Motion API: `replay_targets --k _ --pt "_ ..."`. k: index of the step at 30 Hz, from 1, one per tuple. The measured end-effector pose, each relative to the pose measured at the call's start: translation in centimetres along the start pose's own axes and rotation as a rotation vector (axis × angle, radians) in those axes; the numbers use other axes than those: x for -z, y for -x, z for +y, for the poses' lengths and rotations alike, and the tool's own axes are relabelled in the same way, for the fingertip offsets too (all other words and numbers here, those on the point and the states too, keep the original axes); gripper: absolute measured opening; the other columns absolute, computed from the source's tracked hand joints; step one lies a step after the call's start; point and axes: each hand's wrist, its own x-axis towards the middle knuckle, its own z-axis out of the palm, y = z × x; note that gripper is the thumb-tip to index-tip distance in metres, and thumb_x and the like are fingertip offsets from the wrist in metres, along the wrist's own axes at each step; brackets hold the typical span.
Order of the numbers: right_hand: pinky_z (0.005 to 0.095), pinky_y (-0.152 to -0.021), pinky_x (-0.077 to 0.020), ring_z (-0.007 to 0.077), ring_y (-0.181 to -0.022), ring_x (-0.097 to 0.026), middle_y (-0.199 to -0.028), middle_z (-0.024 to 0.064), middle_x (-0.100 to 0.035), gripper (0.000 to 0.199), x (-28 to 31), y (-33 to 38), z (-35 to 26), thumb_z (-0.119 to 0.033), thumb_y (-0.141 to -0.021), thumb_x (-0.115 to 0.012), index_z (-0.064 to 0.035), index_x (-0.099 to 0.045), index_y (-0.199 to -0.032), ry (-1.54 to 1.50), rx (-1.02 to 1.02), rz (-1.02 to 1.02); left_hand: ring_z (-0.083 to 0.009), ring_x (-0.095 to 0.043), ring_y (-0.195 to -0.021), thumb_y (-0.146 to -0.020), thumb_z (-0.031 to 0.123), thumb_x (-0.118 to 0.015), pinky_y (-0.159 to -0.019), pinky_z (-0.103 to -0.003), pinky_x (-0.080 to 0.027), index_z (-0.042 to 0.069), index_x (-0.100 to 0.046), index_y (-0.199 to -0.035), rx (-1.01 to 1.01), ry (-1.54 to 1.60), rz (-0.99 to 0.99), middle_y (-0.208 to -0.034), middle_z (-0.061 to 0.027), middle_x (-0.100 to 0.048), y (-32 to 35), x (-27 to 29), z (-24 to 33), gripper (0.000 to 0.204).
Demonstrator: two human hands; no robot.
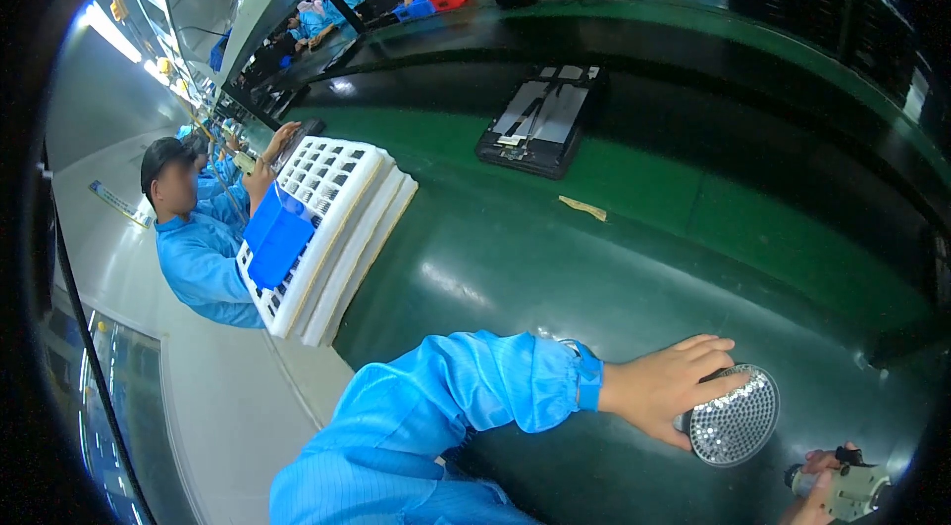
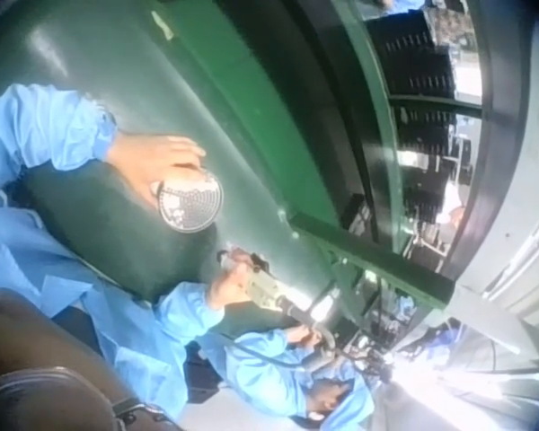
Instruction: Assembling internal components of an electronic device on a production line.
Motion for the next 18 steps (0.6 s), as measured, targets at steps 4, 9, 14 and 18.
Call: replay_targets --k 4,9,14,18 --pt "0.0329 -0.078 -0.0418 0.0138 -0.074 -0.047 -0.079 0.005 -0.048 0.043 1.2 0.3 -0.2 -0.013 -0.092 -0.051 0.0061 -0.038 -0.128 0.046 0.02 0.06 -0.0438 -0.04 -0.118 -0.06 0.039 -0.08 -0.103 -0.053 -0.031 0.001 -0.036 -0.135 -0.05 0.011 0.009 -0.12 -0.0229 -0.042 -1.0 -0.9 0.2 0.095" --pt "0.0336 -0.076 -0.0432 0.0144 -0.072 -0.049 -0.079 0.0058 -0.05 0.048 -1.1 0.5 -0.9 -0.019 -0.091 -0.055 0.0057 -0.037 -0.128 0.015 0.048 -0.015 -0.0433 -0.04 -0.119 -0.062 0.04 -0.078 -0.103 -0.052 -0.032 0.002 -0.036 -0.135 0.022 -0.006 -0.046 -0.12 -0.0228 -0.042 -0.4 -0.2 0.1 0.093" --pt "0.0338 -0.074 -0.0439 0.0153 -0.069 -0.05 -0.076 0.0063 -0.051 0.046 -1.9 0.6 -1.9 -0.02 -0.091 -0.056 0.0055 -0.038 -0.125 0.034 0.068 0.011 -0.0449 -0.035 -0.126 -0.069 0.042 -0.074 -0.106 -0.052 -0.028 0.003 -0.033 -0.139 0.045 -0.015 -0.116 -0.132 -0.0264 -0.04 -0.4 -0.1 0.3 0.09" --pt "0.0338 -0.074 -0.0439 0.0152 -0.069 -0.05 -0.076 0.0064 -0.05 0.046 -2.1 0.6 -2.0 -0.018 -0.09 -0.056 0.0057 -0.037 -0.125 0.015 0.044 0.023 -0.0444 -0.035 -0.126 -0.068 0.042 -0.075 -0.106 -0.053 -0.028 0.003 -0.033 -0.139 0.039 -0.02 -0.107 -0.131 -0.0258 -0.04 -0.3 0.0 0.3 0.091"
